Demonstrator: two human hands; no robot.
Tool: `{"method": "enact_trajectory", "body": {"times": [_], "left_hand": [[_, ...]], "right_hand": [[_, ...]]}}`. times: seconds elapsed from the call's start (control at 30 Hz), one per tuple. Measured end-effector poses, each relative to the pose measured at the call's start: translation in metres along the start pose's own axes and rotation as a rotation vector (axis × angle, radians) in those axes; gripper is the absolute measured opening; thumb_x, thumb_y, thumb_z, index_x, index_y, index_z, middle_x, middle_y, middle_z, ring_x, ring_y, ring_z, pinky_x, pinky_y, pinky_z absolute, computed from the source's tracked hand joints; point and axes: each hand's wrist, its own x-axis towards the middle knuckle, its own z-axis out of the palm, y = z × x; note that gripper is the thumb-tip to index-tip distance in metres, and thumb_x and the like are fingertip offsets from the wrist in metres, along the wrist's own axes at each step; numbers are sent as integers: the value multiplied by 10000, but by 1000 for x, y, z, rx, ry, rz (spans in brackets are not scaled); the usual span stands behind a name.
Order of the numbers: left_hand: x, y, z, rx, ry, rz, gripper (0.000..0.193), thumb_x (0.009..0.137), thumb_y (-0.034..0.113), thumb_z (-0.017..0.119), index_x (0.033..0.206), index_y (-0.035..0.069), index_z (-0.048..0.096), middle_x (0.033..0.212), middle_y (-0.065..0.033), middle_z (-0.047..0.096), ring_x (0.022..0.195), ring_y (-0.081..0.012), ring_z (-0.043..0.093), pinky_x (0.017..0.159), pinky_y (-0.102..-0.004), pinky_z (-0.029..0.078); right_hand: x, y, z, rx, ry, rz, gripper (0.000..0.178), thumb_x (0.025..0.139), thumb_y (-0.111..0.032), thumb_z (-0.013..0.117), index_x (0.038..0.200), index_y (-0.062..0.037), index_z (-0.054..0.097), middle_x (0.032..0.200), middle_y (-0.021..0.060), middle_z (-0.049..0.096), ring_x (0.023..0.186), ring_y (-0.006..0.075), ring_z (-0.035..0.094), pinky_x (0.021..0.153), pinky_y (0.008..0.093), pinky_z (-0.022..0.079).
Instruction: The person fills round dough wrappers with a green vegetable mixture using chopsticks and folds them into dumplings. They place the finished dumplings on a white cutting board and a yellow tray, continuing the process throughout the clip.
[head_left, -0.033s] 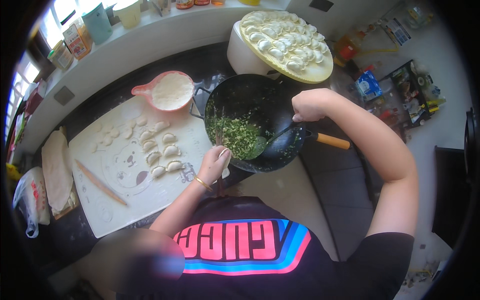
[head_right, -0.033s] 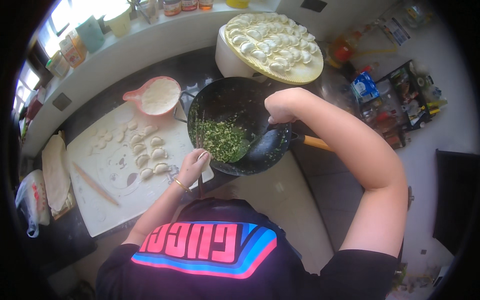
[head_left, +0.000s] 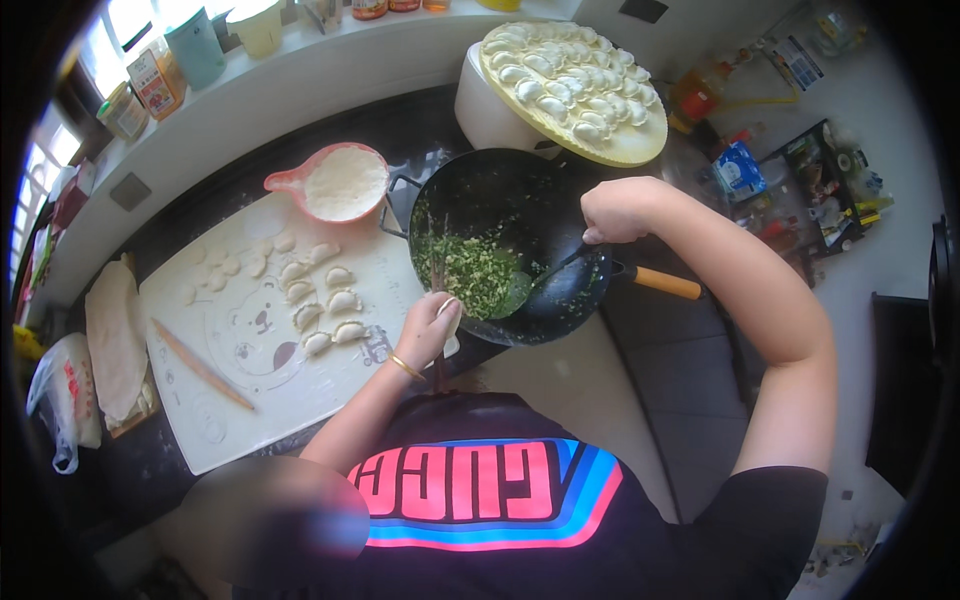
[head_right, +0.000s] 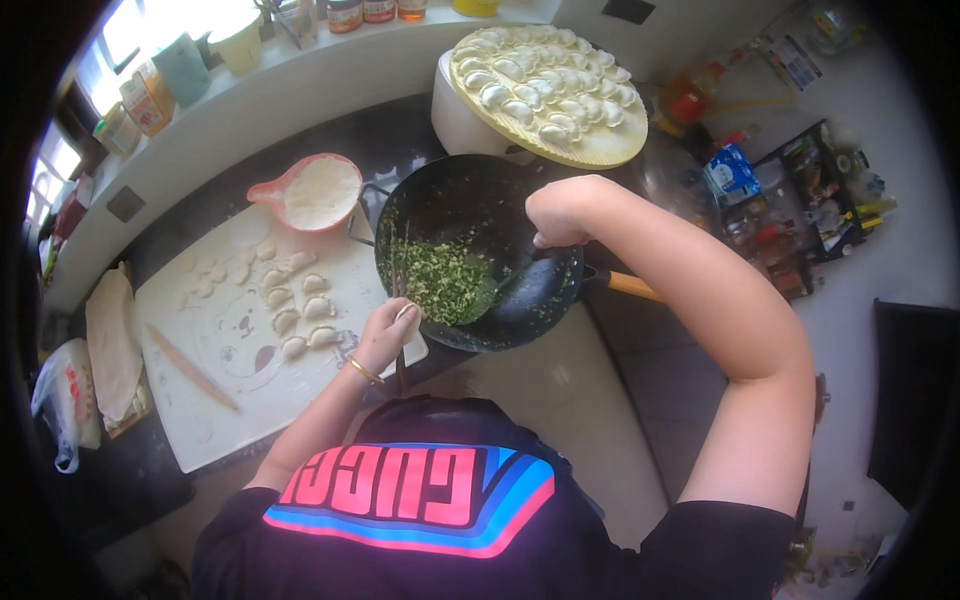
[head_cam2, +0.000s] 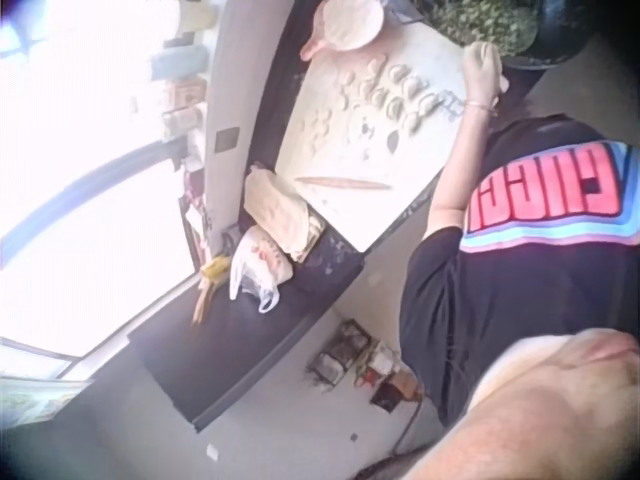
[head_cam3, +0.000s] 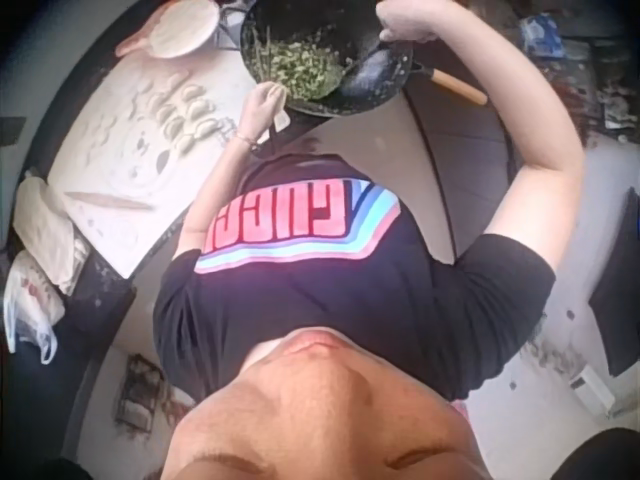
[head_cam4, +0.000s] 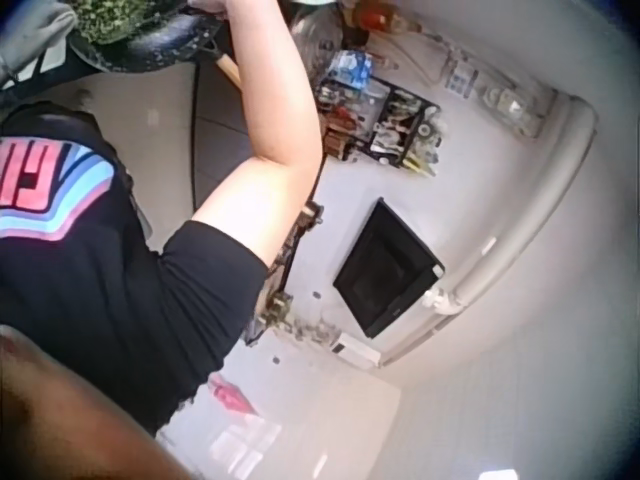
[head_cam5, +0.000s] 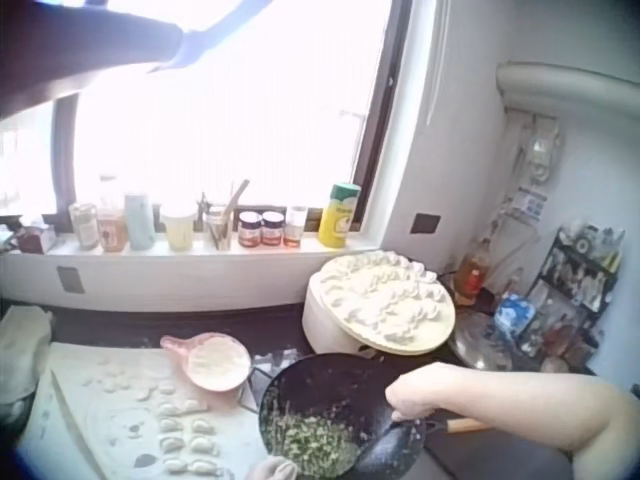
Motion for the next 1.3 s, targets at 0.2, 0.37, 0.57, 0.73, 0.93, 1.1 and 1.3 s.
{"method": "enact_trajectory", "body": {"times": [0.2,0.37,0.57,0.73,0.93,1.1,1.3], "left_hand": [[-2,4,1,-4,-9,-36,236,846,203,500,848,-1,618,807,-149,576,783,-264,551,718,-338,422],[-2,-9,2,-64,-3,-86,245,853,223,503,859,11,627,793,-122,562,763,-220,543,702,-310,420],[-5,-4,1,-129,3,-138,260,863,240,499,849,13,624,744,-81,522,718,-162,503,671,-277,404],[-6,-14,6,-185,70,-97,254,868,232,499,837,7,613,707,-35,504,666,-123,479,613,-255,393],[-9,7,8,-233,132,-114,245,877,223,494,817,11,601,643,27,455,563,-48,408,504,-196,330],[-8,11,11,-142,184,-120,249,870,226,498,823,5,603,656,16,469,589,-62,420,538,-207,346],[-7,5,10,-123,197,-164,262,863,247,498,838,13,613,728,-26,518,692,-104,479,642,-238,389]], "right_hand": [[-6,-16,-19,-185,37,-105,259,818,-276,568,774,-39,661,667,128,622,663,256,615,616,370,486],[-24,-14,-35,-273,195,13,218,750,-236,633,764,-20,664,762,114,645,742,260,626,632,352,502],[-5,26,11,-267,785,-64,80,682,-111,610,723,-58,653,801,95,635,736,241,633,589,324,502],[50,66,57,-292,1288,-125,19,671,-93,576,673,-87,594,711,40,558,663,175,599,538,295,482],[85,83,75,-288,1407,-303,100,699,-152,569,770,-81,567,743,15,517,690,130,549,530,264,447],[93,89,93,-323,1426,-452,200,714,-158,558,886,-65,601,760,-5,513,696,123,532,526,251,433],[87,91,88,-343,1454,-399,187,719,-129,540,883,-65,603,760,-4,510,690,124,526,509,250,415]]}}
